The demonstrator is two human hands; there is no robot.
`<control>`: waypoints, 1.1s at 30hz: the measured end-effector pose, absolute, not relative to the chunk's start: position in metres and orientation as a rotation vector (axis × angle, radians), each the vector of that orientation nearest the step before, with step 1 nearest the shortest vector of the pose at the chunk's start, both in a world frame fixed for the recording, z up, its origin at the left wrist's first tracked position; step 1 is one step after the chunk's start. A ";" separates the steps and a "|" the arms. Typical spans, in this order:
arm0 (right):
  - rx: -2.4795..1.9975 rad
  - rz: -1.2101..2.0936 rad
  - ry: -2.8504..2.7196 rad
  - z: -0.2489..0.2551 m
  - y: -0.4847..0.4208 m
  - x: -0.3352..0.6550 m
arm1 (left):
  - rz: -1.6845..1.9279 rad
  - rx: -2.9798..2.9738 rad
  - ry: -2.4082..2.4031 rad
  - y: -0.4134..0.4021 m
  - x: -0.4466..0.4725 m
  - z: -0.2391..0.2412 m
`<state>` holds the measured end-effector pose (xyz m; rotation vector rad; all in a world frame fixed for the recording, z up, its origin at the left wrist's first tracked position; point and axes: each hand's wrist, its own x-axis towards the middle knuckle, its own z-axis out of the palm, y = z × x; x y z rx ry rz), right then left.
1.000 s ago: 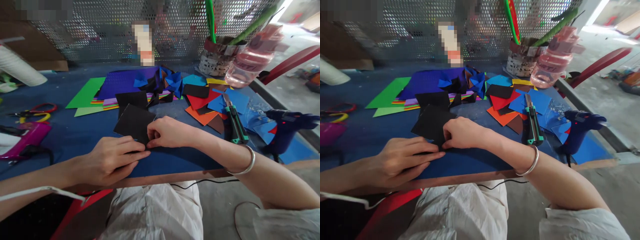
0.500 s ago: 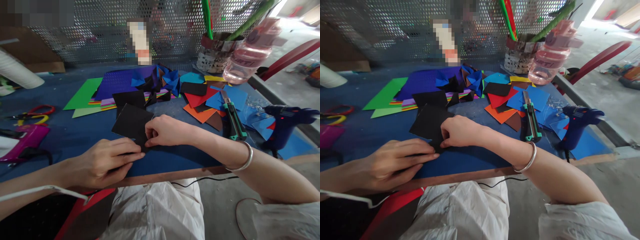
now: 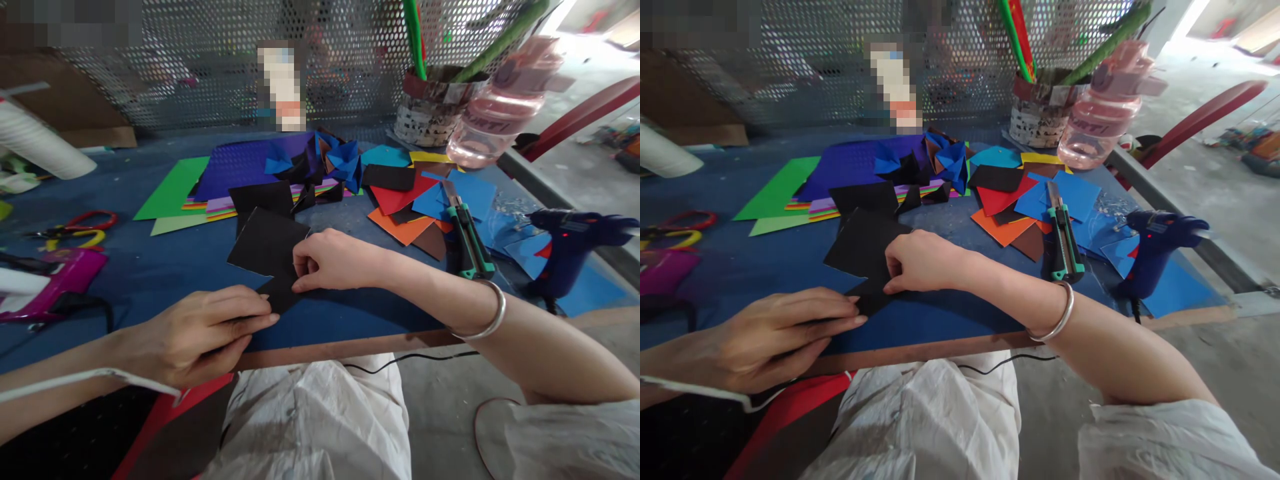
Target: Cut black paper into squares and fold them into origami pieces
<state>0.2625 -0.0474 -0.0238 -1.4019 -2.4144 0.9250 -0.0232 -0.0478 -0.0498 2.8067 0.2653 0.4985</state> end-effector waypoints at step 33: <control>-1.437 0.898 -2.430 -0.020 -0.048 0.261 | 0.365 2.872 0.155 -0.039 0.003 -0.042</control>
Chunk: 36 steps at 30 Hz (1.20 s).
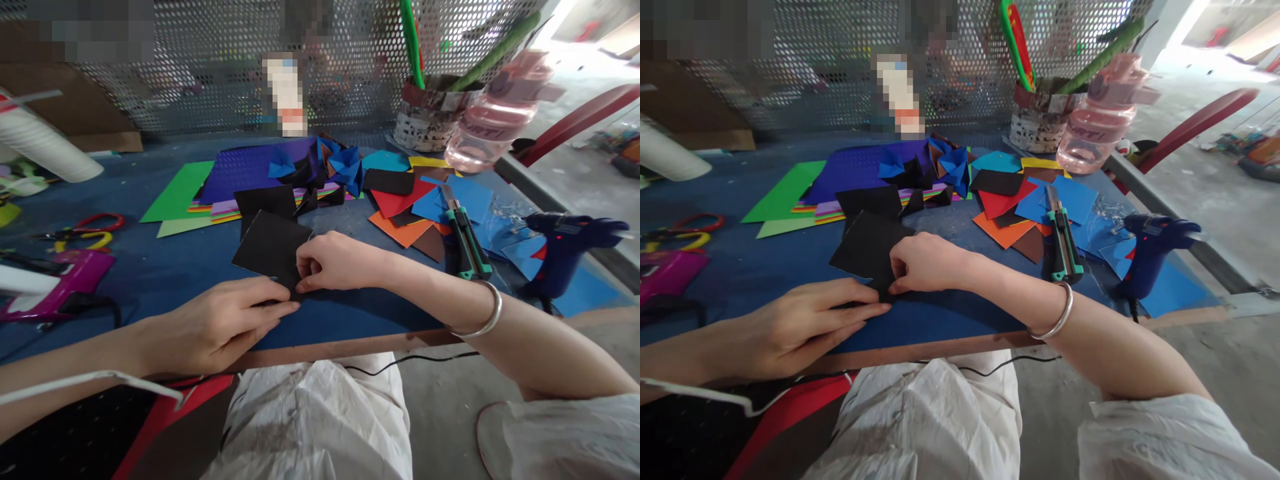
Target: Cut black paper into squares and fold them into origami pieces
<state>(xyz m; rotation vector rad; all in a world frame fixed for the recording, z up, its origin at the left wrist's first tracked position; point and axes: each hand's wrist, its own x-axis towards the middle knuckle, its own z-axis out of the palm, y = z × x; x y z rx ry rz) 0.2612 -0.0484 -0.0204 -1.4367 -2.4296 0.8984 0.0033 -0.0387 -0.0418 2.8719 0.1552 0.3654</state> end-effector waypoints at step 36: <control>-1.295 0.602 -2.488 -0.033 -0.052 0.264 | 0.733 2.694 0.583 -0.030 -0.005 -0.034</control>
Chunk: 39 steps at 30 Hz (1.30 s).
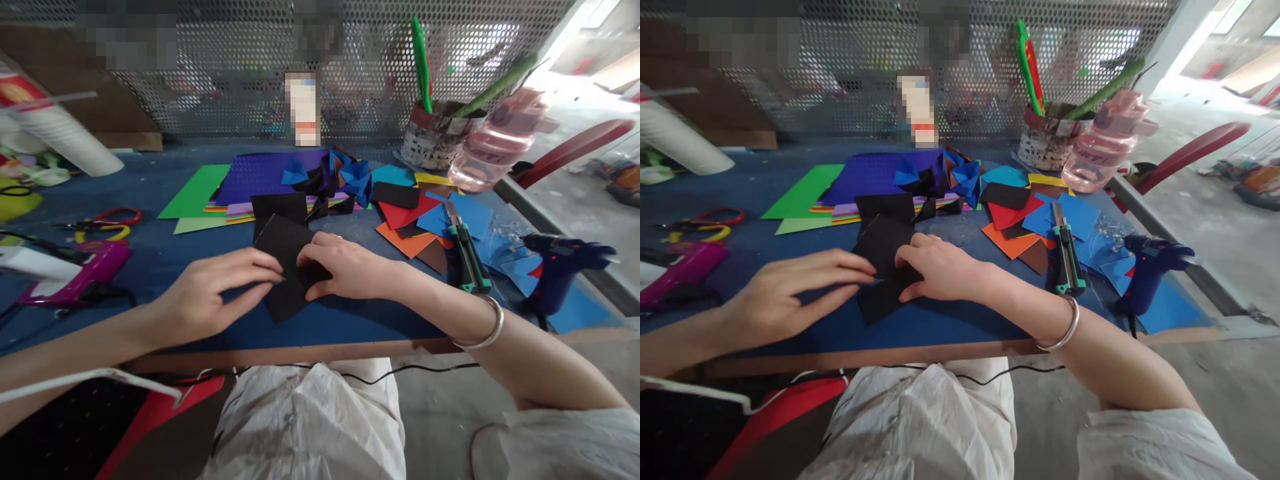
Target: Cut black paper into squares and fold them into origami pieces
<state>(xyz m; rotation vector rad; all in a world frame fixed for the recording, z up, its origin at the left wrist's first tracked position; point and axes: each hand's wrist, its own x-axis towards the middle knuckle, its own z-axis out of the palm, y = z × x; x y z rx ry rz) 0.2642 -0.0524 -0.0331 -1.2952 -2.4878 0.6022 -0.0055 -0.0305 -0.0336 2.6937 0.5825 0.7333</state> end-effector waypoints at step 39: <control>-1.103 1.359 -1.595 -0.043 -0.034 0.226 | 0.562 1.651 0.883 0.011 0.011 -0.027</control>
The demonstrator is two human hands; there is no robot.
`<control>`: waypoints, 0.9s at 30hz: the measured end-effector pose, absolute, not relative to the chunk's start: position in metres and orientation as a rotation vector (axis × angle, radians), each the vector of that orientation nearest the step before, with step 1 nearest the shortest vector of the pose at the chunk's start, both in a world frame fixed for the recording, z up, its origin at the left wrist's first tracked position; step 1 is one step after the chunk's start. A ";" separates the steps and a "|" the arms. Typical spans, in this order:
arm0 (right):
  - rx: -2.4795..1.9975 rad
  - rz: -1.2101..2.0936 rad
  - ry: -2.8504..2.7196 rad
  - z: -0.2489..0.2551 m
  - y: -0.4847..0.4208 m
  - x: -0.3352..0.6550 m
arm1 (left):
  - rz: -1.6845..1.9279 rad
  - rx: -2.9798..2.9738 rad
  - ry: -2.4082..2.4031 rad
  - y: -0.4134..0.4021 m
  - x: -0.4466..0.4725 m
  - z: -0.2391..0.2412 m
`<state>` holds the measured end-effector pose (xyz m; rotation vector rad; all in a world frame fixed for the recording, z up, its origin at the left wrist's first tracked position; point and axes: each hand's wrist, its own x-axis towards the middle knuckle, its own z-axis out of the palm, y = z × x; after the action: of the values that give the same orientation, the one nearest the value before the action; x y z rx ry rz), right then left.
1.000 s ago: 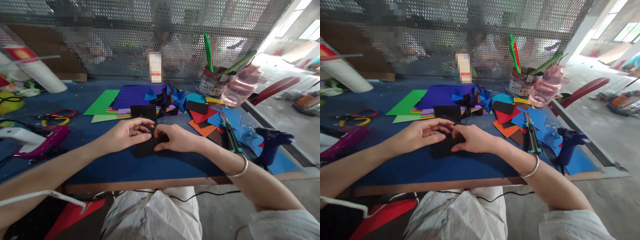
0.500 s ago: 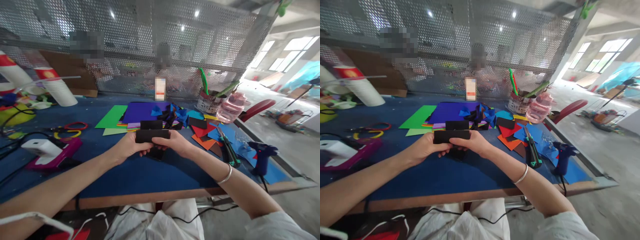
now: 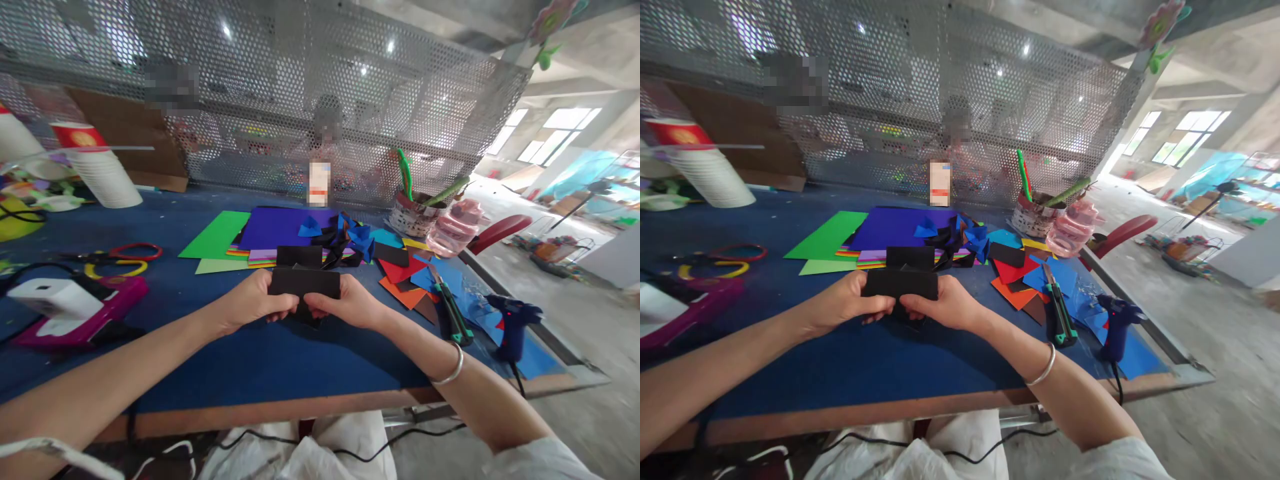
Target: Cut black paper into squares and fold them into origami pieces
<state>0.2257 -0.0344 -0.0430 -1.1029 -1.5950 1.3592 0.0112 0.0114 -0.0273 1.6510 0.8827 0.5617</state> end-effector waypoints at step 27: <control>-1.083 1.390 -1.554 -0.029 -0.034 0.243 | 0.545 1.754 0.779 0.026 0.000 -0.014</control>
<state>0.2425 -0.0342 -0.0288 -1.0831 -1.5535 1.3903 0.0001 0.0262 -0.0138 1.7544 0.7795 0.5449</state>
